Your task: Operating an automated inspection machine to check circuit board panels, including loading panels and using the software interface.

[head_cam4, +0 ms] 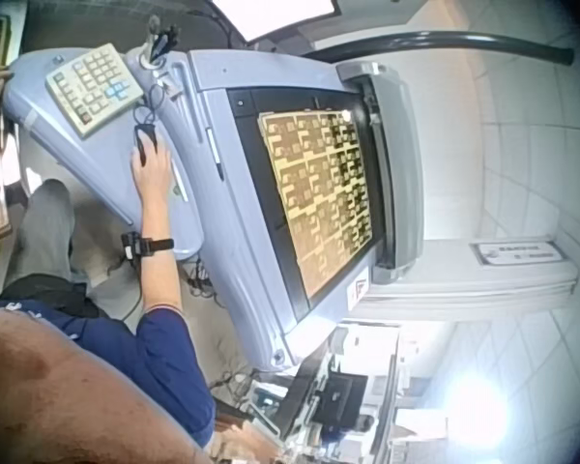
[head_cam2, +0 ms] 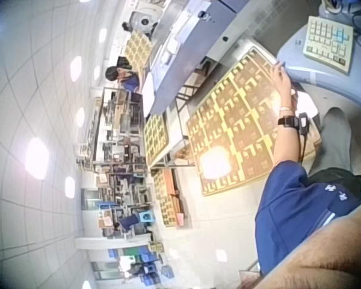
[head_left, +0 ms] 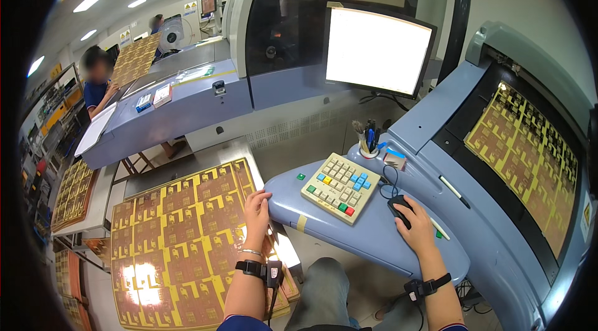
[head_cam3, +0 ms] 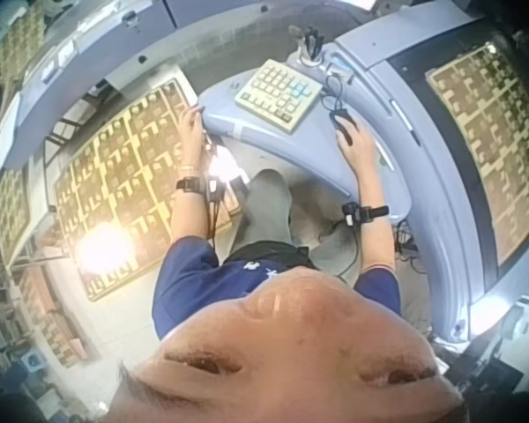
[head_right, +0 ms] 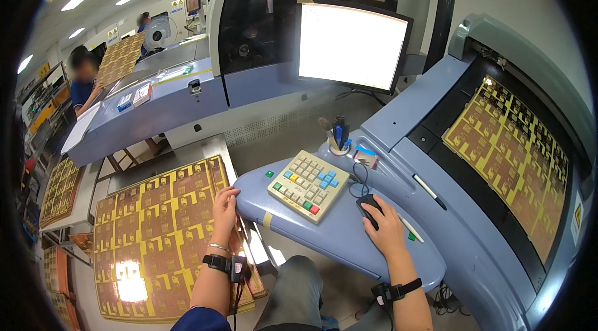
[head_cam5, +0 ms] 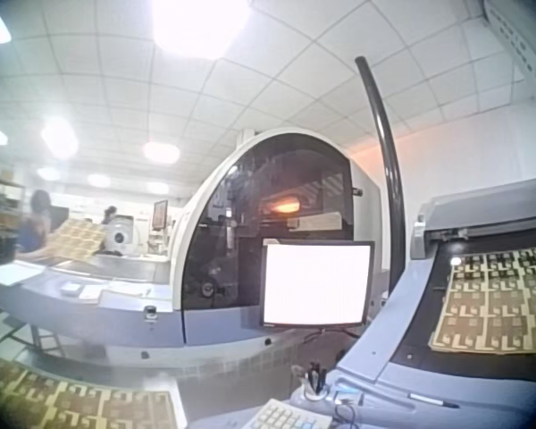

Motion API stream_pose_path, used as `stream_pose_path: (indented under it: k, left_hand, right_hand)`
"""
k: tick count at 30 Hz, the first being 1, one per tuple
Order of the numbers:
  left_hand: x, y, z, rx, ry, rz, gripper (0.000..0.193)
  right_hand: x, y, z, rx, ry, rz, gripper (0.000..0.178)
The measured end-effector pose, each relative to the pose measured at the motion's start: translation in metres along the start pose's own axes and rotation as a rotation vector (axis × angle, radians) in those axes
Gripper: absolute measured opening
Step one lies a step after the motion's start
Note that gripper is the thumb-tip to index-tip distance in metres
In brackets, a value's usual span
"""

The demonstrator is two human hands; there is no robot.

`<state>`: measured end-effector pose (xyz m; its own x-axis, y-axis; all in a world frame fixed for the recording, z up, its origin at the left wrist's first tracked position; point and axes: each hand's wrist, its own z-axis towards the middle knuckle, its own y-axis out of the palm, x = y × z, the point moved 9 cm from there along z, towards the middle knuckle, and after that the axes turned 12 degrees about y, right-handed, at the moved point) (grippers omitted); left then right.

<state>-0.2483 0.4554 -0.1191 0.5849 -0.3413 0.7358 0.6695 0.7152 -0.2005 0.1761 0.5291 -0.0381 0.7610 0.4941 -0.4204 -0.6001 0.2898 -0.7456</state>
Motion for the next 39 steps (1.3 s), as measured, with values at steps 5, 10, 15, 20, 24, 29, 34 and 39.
stream_pose_path:
  k: [5,10,15,20,24,29,34,39]
  left_hand:
    - [-0.0016,0.0006,-0.0005,0.007,-0.007,-0.007,0.019]
    - [-0.0006,-0.0003,-0.0006,0.001,-0.007,-0.002,0.019]
    - [0.0001,0.0014,-0.0002,0.004,-0.006,0.0,0.019]
    - [-0.0008,-0.001,-0.0007,0.001,0.007,0.017,0.019]
    - [-0.0001,0.0009,-0.0007,0.006,-0.012,-0.011,0.019]
    - [-0.0034,0.0008,-0.001,0.005,-0.022,-0.009,0.019]
    - [-0.002,0.0006,-0.0007,0.009,-0.045,-0.019,0.019]
    - [-0.0018,-0.0007,-0.0002,-0.003,-0.011,0.01,0.019]
  right_hand:
    - [0.0004,0.0008,0.0005,-0.009,0.009,0.006,0.038]
    - [0.0007,0.0014,0.0001,-0.006,0.002,0.003,0.039]
    - [0.0012,0.0007,-0.0001,-0.003,0.007,0.002,0.039]
    - [0.0008,0.0021,-0.0002,-0.003,-0.001,-0.008,0.039]
    - [0.0023,0.0024,-0.0002,-0.011,0.011,-0.007,0.039]
    - [0.0013,0.0015,-0.0002,0.003,-0.003,-0.006,0.039]
    - [0.0017,0.0016,0.0001,-0.002,0.003,-0.001,0.04]
    - [0.0009,0.0006,0.0005,-0.002,-0.001,0.0,0.04]
